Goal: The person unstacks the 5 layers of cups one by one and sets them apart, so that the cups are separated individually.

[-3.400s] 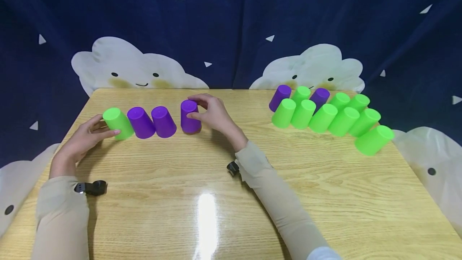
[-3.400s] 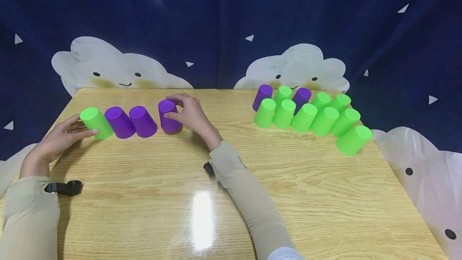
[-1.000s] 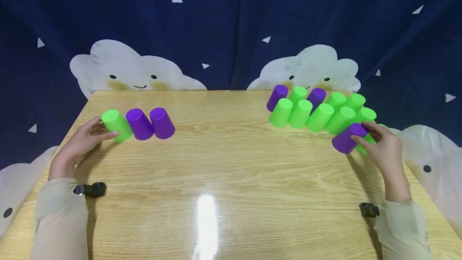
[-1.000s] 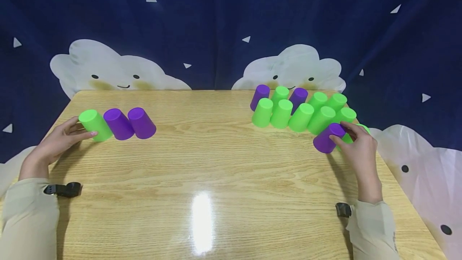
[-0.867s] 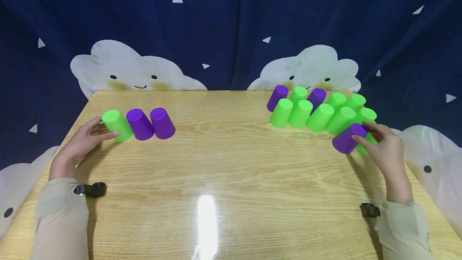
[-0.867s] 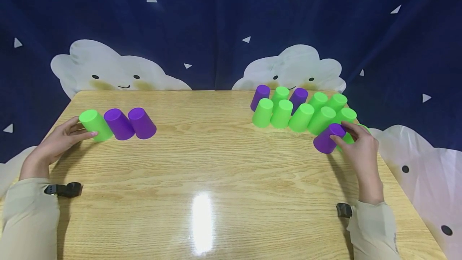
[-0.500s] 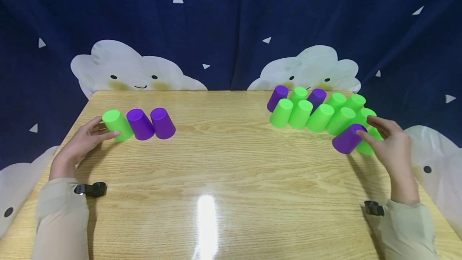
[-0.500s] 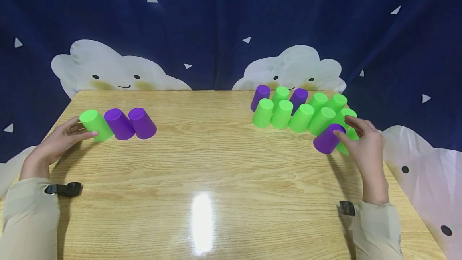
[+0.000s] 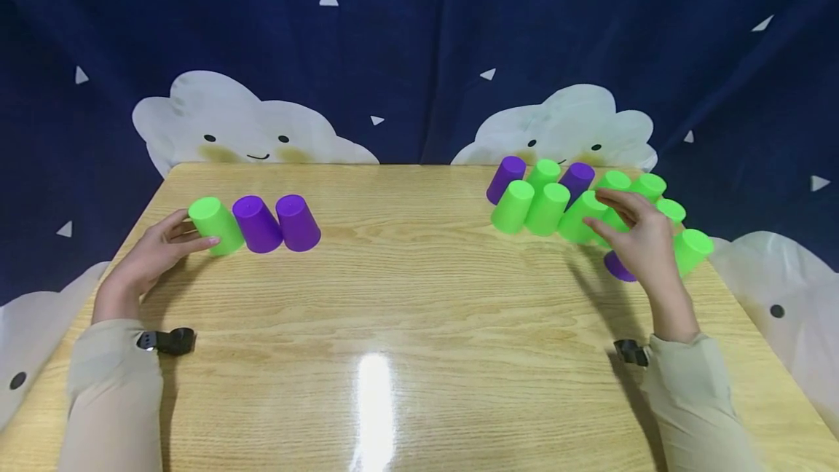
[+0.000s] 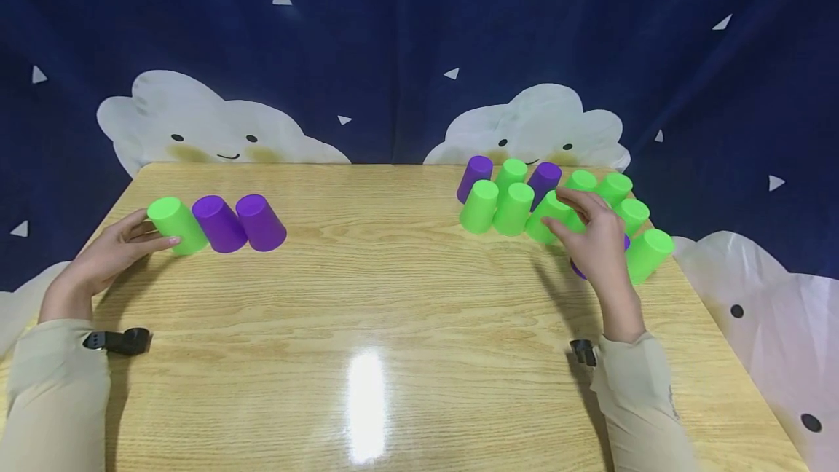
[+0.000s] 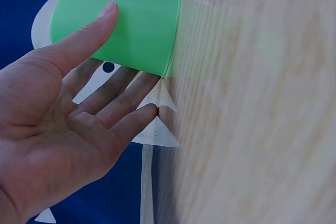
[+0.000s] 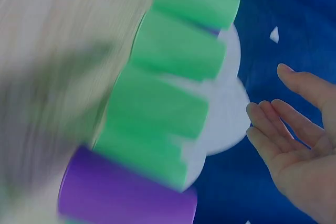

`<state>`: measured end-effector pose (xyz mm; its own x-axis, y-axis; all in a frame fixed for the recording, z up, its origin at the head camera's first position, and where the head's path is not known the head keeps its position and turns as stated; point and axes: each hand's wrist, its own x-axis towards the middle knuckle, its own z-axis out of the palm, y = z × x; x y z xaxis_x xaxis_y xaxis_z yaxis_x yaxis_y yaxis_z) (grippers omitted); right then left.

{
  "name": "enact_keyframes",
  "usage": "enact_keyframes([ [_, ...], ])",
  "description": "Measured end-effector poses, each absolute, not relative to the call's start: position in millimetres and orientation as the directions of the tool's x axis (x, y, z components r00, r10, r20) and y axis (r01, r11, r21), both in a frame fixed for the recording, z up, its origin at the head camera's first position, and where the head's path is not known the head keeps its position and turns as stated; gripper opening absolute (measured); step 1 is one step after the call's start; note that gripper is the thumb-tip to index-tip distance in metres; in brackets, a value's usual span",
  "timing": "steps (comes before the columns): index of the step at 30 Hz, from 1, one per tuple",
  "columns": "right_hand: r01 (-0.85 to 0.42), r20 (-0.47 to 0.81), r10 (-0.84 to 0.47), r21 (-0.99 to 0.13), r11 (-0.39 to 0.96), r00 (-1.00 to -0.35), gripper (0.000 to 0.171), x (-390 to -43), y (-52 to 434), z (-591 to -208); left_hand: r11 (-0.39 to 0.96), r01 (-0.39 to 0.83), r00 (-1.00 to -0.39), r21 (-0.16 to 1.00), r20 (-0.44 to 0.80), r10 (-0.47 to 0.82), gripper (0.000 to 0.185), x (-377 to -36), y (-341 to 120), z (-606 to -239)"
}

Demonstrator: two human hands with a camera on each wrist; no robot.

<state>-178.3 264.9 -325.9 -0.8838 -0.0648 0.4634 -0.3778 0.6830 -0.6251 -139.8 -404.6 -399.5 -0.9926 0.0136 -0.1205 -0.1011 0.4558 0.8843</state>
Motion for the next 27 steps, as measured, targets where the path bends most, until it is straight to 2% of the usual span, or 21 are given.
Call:
enact_keyframes([
  [5, -0.425, 0.451, -0.136, -0.638, 0.642, -0.882, 0.045, -192, 227, -325, 0.464, -0.110, -0.992, 0.879, -0.129, 0.010, 0.058, -140, -404, -399],
  [11, -0.491, 0.457, -0.208, -0.684, 0.539, -0.865, 0.044, -210, 178, -324, 0.467, -0.125, -0.989, 0.876, -0.146, 0.009, 0.068, -141, -404, -398],
  [19, -0.558, 0.463, -0.315, -0.734, 0.389, -0.829, 0.041, -221, 100, -320, 0.443, -0.115, -0.991, 0.889, -0.136, 0.015, 0.058, -140, -405, -398],
  [27, -0.609, 0.461, -0.440, -0.736, 0.296, -0.771, 0.039, -225, 24, -320, 0.467, -0.136, -0.987, 0.874, -0.158, 0.008, 0.074, -141, -404, -397],
])
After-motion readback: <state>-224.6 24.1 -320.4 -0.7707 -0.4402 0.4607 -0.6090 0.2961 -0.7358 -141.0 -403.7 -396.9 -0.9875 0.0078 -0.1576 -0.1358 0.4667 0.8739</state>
